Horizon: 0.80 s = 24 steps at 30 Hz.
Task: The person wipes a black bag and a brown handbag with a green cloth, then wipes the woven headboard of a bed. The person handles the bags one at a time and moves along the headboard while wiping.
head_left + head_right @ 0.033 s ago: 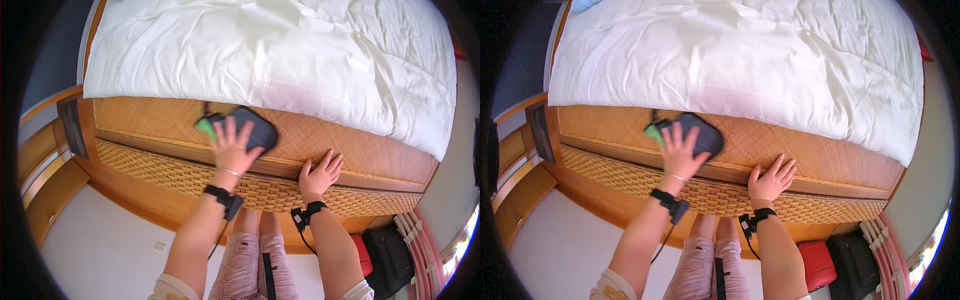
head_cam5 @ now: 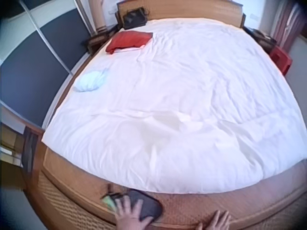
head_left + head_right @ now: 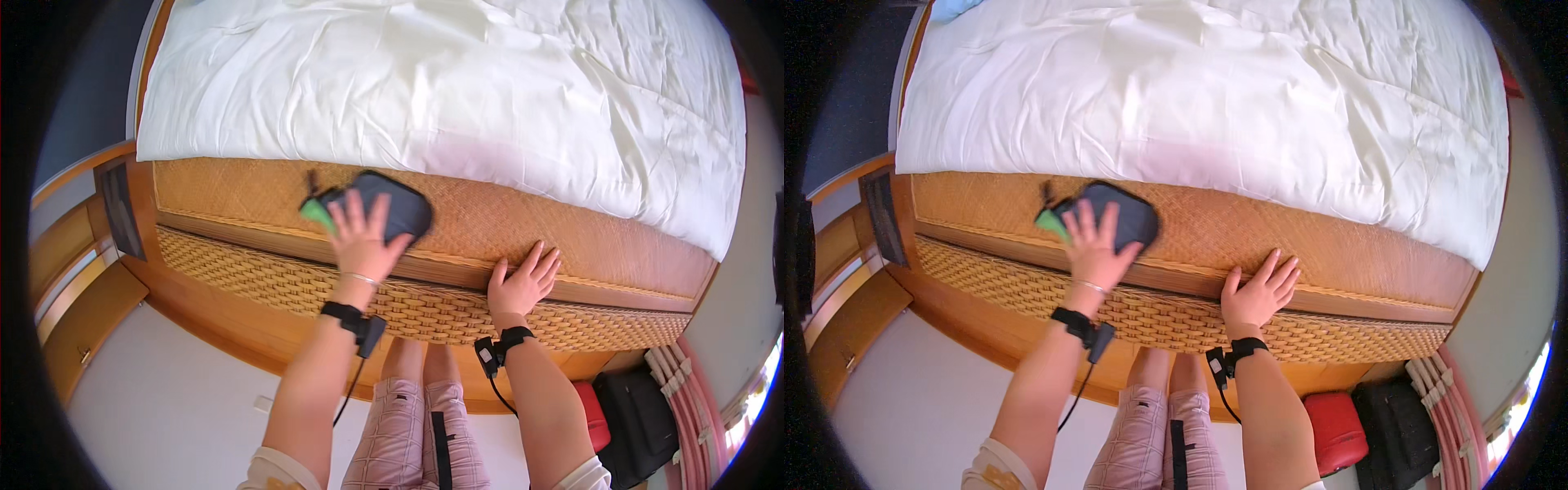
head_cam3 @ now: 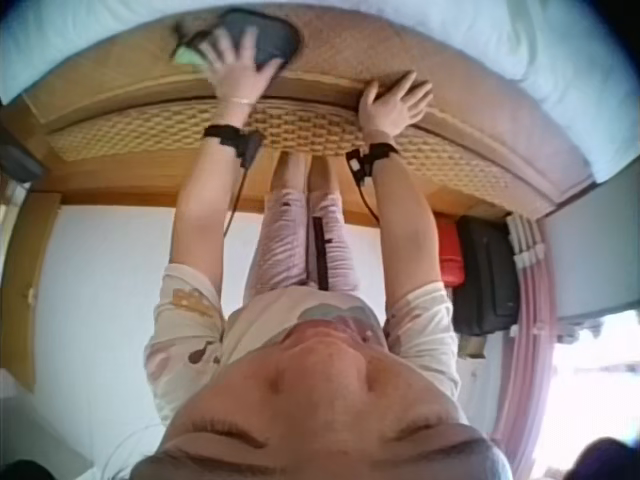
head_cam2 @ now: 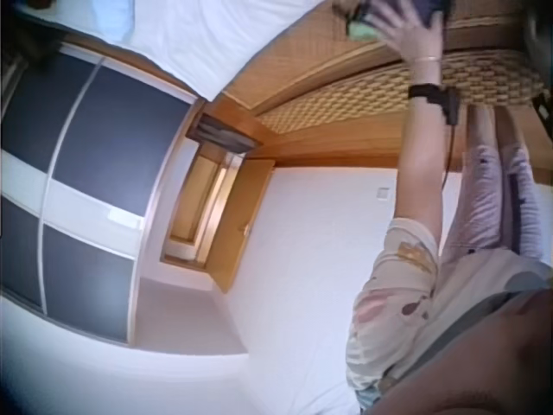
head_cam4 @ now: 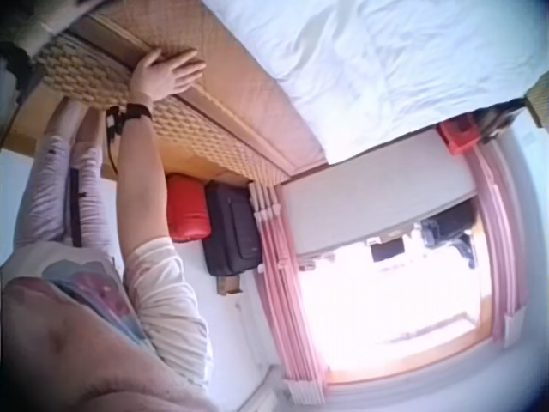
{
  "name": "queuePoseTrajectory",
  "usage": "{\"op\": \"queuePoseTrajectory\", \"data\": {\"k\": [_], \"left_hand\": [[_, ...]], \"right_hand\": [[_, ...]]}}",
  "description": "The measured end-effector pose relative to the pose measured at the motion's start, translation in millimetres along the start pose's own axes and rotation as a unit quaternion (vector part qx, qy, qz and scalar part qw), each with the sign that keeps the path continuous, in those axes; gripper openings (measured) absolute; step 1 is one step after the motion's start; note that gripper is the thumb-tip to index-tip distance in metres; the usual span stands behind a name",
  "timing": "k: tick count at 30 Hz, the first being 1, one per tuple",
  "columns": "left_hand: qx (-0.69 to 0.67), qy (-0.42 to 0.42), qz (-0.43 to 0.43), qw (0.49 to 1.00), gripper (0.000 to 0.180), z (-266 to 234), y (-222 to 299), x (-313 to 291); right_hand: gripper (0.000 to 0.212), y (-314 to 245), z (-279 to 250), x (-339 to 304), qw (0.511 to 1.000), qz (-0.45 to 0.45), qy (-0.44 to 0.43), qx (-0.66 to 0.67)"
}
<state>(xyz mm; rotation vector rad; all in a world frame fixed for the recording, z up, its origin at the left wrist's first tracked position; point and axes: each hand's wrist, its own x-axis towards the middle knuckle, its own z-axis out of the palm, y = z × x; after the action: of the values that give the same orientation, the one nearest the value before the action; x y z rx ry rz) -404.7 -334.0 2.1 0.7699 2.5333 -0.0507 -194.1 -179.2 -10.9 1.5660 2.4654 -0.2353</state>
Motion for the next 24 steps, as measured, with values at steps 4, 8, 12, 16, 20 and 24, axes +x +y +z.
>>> {"op": "queuePoseTrajectory", "data": {"k": [4, 8, 12, 16, 20, 24], "left_hand": [[-0.057, -0.07, -0.14, 0.986, 0.096, -7.8, -13.6, -9.2], [-0.029, -0.06, -0.035, 0.997, 0.1, 20.4, 53.1, -17.5], [-0.041, -0.002, 0.077, 0.996, 0.087, 48.3, 111.1, -30.8], [-0.058, -0.005, 0.162, 0.985, 0.082, 46.9, 106.3, -34.5], [-0.06, 0.011, 0.044, 0.997, 0.083, 29.0, 58.9, -31.0], [-0.069, 0.009, -0.071, 0.995, 0.088, 8.3, -15.6, -23.4]], "right_hand": [[0.074, -1.2, -1.9, 1.8, 1.0, -0.004, 0.02, 0.021], [0.075, 3.4, 0.3, 2.4, 0.999, -0.004, 0.026, 0.023], [0.075, -4.0, 2.3, -1.1, 0.999, -0.002, 0.019, 0.029], [0.075, -0.5, 2.1, -1.3, 0.999, -0.004, 0.021, 0.029], [0.076, 3.5, 2.4, 0.6, 0.999, -0.008, 0.029, 0.016], [0.073, -1.8, 3.7, -2.6, 1.0, -0.011, 0.024, 0.014]]}}
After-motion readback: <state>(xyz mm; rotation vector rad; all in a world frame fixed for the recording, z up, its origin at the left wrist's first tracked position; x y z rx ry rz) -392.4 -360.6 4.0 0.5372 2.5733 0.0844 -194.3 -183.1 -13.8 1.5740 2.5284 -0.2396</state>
